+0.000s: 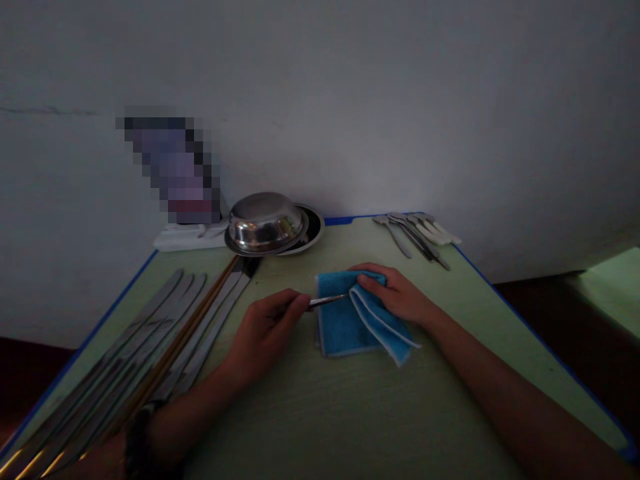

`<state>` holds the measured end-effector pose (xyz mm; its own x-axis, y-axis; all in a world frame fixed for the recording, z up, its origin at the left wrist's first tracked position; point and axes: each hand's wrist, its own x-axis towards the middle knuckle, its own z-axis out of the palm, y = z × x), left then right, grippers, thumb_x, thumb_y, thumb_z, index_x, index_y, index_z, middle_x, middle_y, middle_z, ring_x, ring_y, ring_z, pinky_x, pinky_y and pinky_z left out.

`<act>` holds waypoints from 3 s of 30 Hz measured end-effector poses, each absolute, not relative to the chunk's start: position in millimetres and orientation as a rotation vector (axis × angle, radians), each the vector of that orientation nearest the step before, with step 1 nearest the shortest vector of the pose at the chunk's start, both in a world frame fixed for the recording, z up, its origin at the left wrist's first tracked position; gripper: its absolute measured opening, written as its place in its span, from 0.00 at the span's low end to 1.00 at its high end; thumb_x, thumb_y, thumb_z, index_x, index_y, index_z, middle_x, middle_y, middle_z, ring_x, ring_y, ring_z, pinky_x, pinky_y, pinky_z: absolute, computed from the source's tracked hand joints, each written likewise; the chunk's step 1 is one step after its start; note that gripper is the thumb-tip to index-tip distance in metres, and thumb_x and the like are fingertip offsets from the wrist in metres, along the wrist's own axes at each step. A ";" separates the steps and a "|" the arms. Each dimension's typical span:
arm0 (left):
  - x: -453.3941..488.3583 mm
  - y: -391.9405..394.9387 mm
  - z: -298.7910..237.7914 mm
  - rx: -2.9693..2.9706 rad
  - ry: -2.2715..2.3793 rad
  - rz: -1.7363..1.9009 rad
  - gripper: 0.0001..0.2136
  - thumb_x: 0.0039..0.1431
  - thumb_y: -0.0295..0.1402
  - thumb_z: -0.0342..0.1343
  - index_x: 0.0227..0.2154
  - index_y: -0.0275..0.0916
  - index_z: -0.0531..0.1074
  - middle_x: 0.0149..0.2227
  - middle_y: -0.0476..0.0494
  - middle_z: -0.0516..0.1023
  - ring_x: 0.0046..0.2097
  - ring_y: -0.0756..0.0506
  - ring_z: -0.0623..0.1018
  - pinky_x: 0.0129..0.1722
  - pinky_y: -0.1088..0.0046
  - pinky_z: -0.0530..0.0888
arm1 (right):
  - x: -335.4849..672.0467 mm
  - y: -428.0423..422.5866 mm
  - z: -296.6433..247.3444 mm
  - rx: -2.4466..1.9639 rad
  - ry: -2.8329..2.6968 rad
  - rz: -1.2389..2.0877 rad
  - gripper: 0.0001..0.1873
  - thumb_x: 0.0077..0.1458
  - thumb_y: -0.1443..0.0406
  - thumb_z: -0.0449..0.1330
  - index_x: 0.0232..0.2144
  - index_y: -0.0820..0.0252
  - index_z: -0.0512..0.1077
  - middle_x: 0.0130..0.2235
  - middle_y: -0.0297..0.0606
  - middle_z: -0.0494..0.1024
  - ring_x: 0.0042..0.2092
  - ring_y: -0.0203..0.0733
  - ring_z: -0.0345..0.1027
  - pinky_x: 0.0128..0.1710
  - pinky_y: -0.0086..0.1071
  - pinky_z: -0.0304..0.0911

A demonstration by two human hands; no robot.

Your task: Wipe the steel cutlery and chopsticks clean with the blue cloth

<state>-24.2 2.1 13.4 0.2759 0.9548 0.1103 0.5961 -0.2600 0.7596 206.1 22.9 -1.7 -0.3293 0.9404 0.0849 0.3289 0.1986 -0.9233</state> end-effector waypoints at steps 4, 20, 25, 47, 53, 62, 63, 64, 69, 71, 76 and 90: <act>-25.8 5.0 12.9 1.921 1.434 0.765 0.16 0.58 0.42 0.46 0.24 0.38 0.71 0.18 0.55 0.62 0.21 0.52 0.62 0.19 0.78 0.58 | 201.1 19.9 3.2 -1.214 -1.895 0.927 0.16 0.58 0.60 0.48 0.44 0.58 0.69 0.42 0.38 0.74 0.43 0.38 0.67 0.45 0.35 0.60; -24.0 2.3 16.3 1.879 1.388 0.745 0.15 0.57 0.42 0.47 0.24 0.38 0.70 0.16 0.56 0.59 0.19 0.53 0.60 0.17 0.79 0.57 | 205.1 18.8 9.0 -1.213 -1.969 1.100 0.28 0.39 0.59 0.66 0.45 0.54 0.66 0.43 0.35 0.73 0.42 0.40 0.67 0.45 0.36 0.61; -23.8 2.6 16.5 1.894 1.372 0.770 0.15 0.57 0.41 0.47 0.24 0.38 0.71 0.18 0.54 0.63 0.20 0.53 0.63 0.17 0.79 0.58 | 205.0 20.7 7.4 -1.200 -1.996 1.113 0.23 0.43 0.59 0.64 0.43 0.55 0.68 0.40 0.35 0.74 0.40 0.40 0.68 0.43 0.36 0.62; -24.7 5.4 17.3 1.909 1.414 0.763 0.15 0.57 0.41 0.47 0.25 0.39 0.73 0.16 0.54 0.64 0.19 0.51 0.62 0.19 0.76 0.57 | 202.9 19.4 6.8 -1.129 -1.955 0.993 0.13 0.59 0.60 0.48 0.39 0.56 0.70 0.39 0.35 0.74 0.42 0.38 0.67 0.44 0.35 0.60; -25.5 5.8 16.1 1.912 1.398 0.759 0.15 0.57 0.42 0.47 0.26 0.39 0.74 0.16 0.54 0.66 0.20 0.51 0.64 0.20 0.77 0.58 | 200.9 18.9 6.4 -1.087 -1.947 0.979 0.12 0.59 0.62 0.48 0.41 0.53 0.69 0.43 0.34 0.73 0.47 0.37 0.65 0.49 0.36 0.57; -24.7 5.0 16.8 1.896 1.390 0.762 0.15 0.57 0.42 0.47 0.26 0.39 0.74 0.14 0.55 0.62 0.18 0.52 0.61 0.17 0.78 0.56 | 208.1 19.7 7.8 -1.141 -1.896 1.194 0.18 0.48 0.57 0.59 0.41 0.57 0.68 0.39 0.36 0.73 0.39 0.38 0.67 0.38 0.33 0.62; -24.6 5.0 16.9 1.892 1.386 0.761 0.15 0.57 0.42 0.47 0.26 0.39 0.74 0.14 0.55 0.61 0.18 0.52 0.61 0.16 0.78 0.56 | 209.0 19.9 8.0 -1.151 -1.897 1.228 0.22 0.44 0.57 0.62 0.42 0.57 0.67 0.39 0.36 0.73 0.38 0.38 0.67 0.37 0.33 0.63; -24.5 5.0 16.8 1.888 1.383 0.758 0.15 0.57 0.42 0.47 0.26 0.39 0.74 0.14 0.55 0.61 0.18 0.52 0.61 0.16 0.78 0.56 | 209.5 20.0 8.2 -1.166 -1.901 1.249 0.25 0.40 0.57 0.65 0.42 0.56 0.67 0.39 0.35 0.73 0.38 0.38 0.67 0.37 0.33 0.63; -24.3 4.7 16.0 1.856 1.373 0.748 0.15 0.56 0.43 0.47 0.25 0.39 0.73 0.14 0.55 0.60 0.17 0.52 0.60 0.16 0.78 0.55 | 207.5 19.2 8.5 -1.216 -1.924 1.180 0.27 0.36 0.59 0.67 0.41 0.56 0.67 0.38 0.34 0.72 0.38 0.39 0.67 0.38 0.34 0.63; -24.5 4.5 15.5 1.847 1.368 0.741 0.15 0.56 0.43 0.47 0.26 0.39 0.73 0.14 0.56 0.60 0.17 0.52 0.60 0.16 0.78 0.55 | 205.9 18.7 8.6 -1.220 -1.927 1.150 0.24 0.38 0.58 0.66 0.40 0.56 0.67 0.37 0.34 0.72 0.37 0.38 0.67 0.38 0.33 0.63; -25.5 4.9 14.8 1.860 1.364 0.747 0.15 0.57 0.42 0.48 0.25 0.39 0.73 0.15 0.55 0.61 0.19 0.52 0.61 0.18 0.78 0.56 | 205.1 19.1 9.8 -1.174 -1.990 1.138 0.17 0.46 0.58 0.62 0.38 0.58 0.69 0.34 0.33 0.73 0.35 0.36 0.66 0.37 0.32 0.62; -24.7 5.4 16.5 1.841 1.393 0.717 0.15 0.57 0.42 0.47 0.26 0.39 0.72 0.15 0.56 0.59 0.19 0.52 0.60 0.18 0.78 0.56 | 204.2 20.3 4.5 -1.115 -1.908 1.105 0.14 0.57 0.59 0.50 0.38 0.57 0.72 0.36 0.35 0.76 0.38 0.36 0.68 0.40 0.31 0.61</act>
<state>-24.7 5.4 16.5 0.2655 0.9640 0.0130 0.5712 -0.1681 0.8034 204.2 20.3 4.5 -0.4200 0.8995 0.1202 0.3434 0.2802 -0.8964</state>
